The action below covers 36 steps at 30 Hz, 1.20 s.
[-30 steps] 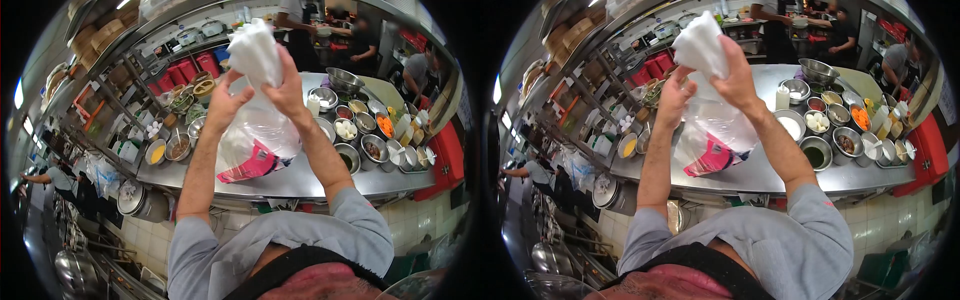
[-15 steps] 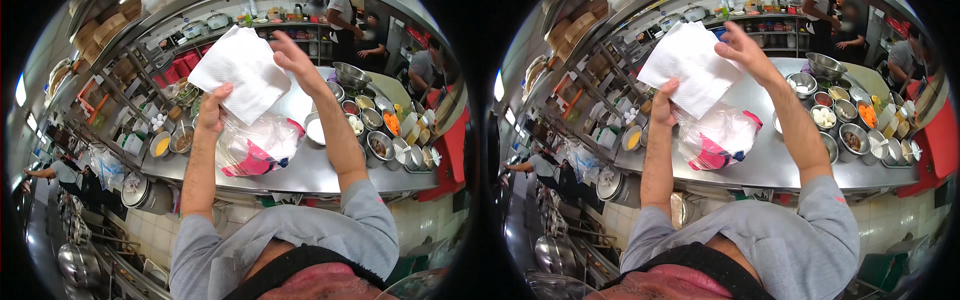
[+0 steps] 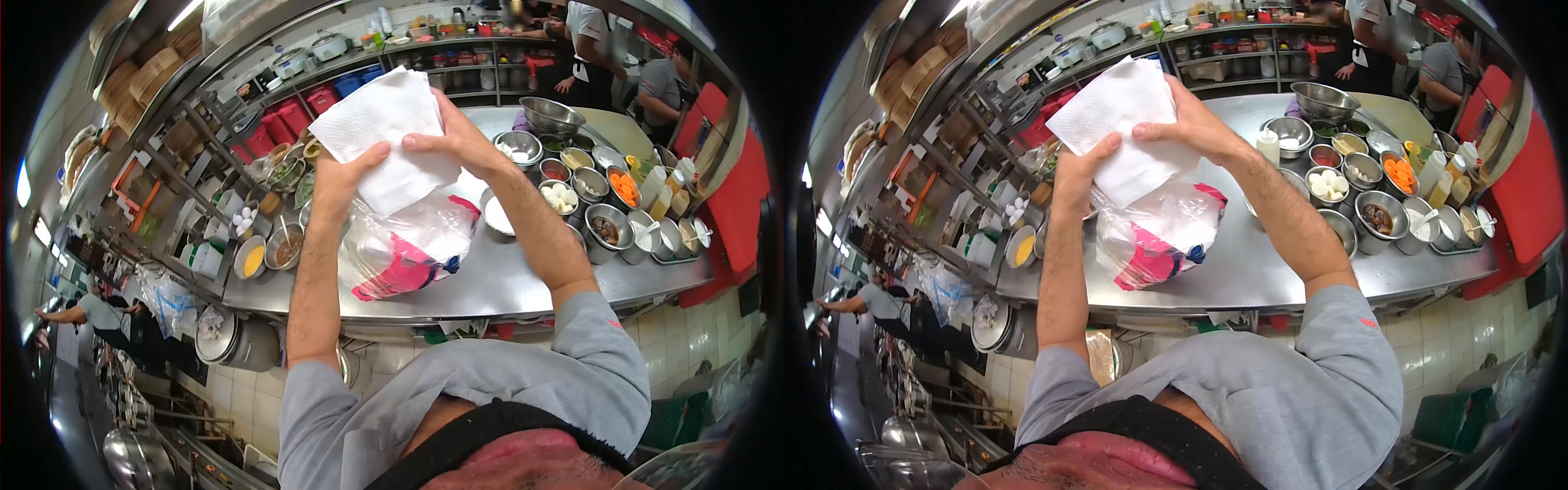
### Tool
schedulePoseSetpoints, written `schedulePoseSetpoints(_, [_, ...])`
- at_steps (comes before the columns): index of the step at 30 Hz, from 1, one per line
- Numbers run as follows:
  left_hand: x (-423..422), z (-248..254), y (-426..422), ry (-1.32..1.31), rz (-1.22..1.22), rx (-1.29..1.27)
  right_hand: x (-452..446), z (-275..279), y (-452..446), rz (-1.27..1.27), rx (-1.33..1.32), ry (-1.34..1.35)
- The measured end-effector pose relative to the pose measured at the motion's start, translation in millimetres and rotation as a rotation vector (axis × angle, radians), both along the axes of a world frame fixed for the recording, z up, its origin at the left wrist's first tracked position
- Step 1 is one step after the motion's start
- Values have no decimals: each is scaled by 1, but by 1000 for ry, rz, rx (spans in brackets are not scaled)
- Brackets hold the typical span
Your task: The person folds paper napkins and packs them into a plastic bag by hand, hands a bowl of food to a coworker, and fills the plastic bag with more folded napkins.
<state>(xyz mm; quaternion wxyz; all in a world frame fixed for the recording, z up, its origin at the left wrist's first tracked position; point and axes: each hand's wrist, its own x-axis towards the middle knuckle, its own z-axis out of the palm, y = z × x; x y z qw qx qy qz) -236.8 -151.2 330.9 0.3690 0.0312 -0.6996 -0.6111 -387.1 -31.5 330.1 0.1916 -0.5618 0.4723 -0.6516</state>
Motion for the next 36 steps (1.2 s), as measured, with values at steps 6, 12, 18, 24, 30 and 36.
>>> schedulePoseSetpoints(6, [-1, -6, -2, -23, -60, 156, -4, -1, 4, -48, 14, -107])
schedulePoseSetpoints(12, [-26, -19, 2, 95, 80, -27, 14, -3, -3, -273, -131, 90])
schedulePoseSetpoints(18, [-38, -32, 5, 231, 543, -681, 45, -35, -15, -571, -181, 471])
schedulePoseSetpoints(24, [-17, -26, 31, -95, 308, -610, 23, -17, -5, -85, -253, 202])
schedulePoseSetpoints(30, [10, -25, 37, -171, 14, -598, 20, -26, 0, -283, -324, 191])
schedulePoseSetpoints(36, [8, -26, 21, -154, -34, -605, 4, -42, -9, -320, -236, 110])
